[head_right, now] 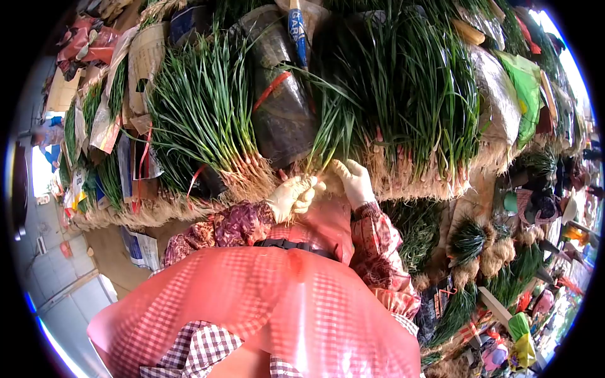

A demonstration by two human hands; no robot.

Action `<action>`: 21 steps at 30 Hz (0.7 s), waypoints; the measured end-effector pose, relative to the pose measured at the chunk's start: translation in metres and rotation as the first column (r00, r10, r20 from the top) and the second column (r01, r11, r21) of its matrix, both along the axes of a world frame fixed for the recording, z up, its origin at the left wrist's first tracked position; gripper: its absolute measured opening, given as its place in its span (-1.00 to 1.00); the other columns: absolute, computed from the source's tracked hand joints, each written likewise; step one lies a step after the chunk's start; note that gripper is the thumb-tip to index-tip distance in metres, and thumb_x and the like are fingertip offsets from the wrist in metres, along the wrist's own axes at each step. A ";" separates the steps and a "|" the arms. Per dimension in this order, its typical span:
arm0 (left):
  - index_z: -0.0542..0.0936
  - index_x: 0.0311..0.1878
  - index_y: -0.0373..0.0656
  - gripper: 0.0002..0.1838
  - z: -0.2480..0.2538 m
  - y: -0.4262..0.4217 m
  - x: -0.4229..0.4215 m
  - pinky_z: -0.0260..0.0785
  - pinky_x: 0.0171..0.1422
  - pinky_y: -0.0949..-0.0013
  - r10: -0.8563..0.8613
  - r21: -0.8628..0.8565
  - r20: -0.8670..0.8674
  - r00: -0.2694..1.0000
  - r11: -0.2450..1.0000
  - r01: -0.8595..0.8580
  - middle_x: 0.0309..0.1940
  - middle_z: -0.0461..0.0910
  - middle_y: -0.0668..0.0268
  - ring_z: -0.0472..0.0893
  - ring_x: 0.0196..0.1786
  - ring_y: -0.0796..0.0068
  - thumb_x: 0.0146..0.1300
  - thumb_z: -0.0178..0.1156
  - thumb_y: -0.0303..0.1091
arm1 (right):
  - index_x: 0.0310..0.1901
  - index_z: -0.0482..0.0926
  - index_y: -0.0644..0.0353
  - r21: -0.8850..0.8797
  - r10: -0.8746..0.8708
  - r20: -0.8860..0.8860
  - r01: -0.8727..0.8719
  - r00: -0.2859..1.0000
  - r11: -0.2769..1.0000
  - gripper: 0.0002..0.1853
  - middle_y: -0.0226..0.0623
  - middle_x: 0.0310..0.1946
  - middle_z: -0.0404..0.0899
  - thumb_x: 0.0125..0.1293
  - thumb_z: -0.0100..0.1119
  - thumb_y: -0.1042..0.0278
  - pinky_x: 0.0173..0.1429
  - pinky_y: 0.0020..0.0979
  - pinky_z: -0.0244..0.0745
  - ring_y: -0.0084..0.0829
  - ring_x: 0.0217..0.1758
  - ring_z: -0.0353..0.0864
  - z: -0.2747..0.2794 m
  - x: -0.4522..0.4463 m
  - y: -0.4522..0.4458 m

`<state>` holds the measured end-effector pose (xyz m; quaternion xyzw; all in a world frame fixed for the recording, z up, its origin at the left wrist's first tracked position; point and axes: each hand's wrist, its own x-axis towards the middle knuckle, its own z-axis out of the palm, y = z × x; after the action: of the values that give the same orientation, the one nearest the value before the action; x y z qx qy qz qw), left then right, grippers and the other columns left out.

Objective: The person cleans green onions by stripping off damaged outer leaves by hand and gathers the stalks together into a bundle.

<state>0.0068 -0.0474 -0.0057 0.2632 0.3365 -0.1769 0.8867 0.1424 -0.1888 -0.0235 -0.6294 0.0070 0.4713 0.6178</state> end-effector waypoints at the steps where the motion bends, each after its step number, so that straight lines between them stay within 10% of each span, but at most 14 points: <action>1: 0.50 -0.09 -0.23 -0.72 0.003 0.001 -0.002 0.00 -0.68 0.61 -0.001 0.001 0.008 1.000 1.000 0.001 -0.67 0.26 0.54 0.16 -0.72 0.74 0.46 -0.07 -0.21 | -0.15 0.56 0.30 -0.030 -0.025 0.133 0.029 0.991 0.999 -0.80 -0.34 -0.38 0.65 0.37 0.12 0.31 -0.43 -0.60 0.46 -0.63 -0.48 0.57 -0.003 -0.006 0.000; 16: 0.34 0.29 0.00 -0.60 -0.029 -0.008 -0.031 0.23 -0.55 0.63 -0.057 0.522 -0.004 0.998 0.852 0.051 -0.20 0.50 0.53 0.33 -0.51 0.77 0.42 0.00 -0.42 | -0.07 0.57 0.28 -0.106 0.125 -0.035 -0.128 0.992 0.986 -0.71 -0.38 -0.47 0.62 0.32 0.20 0.22 -0.52 -0.56 0.41 -0.61 -0.64 0.48 0.013 -0.022 0.045; 19: 0.32 0.32 0.06 -0.58 -0.041 -0.004 -0.034 0.21 -0.54 0.65 -0.163 0.754 0.121 0.979 0.657 0.016 -0.17 0.52 0.55 0.32 -0.50 0.78 0.42 0.00 -0.40 | -0.07 0.56 0.26 -0.146 0.141 0.012 -0.137 0.990 0.980 -0.72 -0.36 -0.51 0.60 0.33 0.18 0.23 -0.55 -0.54 0.41 -0.59 -0.67 0.47 0.020 -0.022 0.039; 21: 0.30 0.35 0.12 -0.57 -0.039 -0.001 -0.033 0.18 -0.25 0.54 -0.110 0.667 0.110 0.988 0.745 0.009 0.03 0.43 0.50 0.27 -0.19 0.67 0.43 -0.02 -0.32 | -0.17 0.58 0.21 -0.315 0.167 0.401 -0.036 0.901 0.949 -0.78 -0.39 -0.54 0.59 0.31 0.21 0.24 -0.60 -0.54 0.37 -0.65 -0.64 0.47 0.003 -0.023 0.028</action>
<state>-0.0262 -0.0483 -0.0447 0.5836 0.3050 -0.0546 0.7506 0.1191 -0.1612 -0.0205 -0.8021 -0.0888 0.3491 0.4763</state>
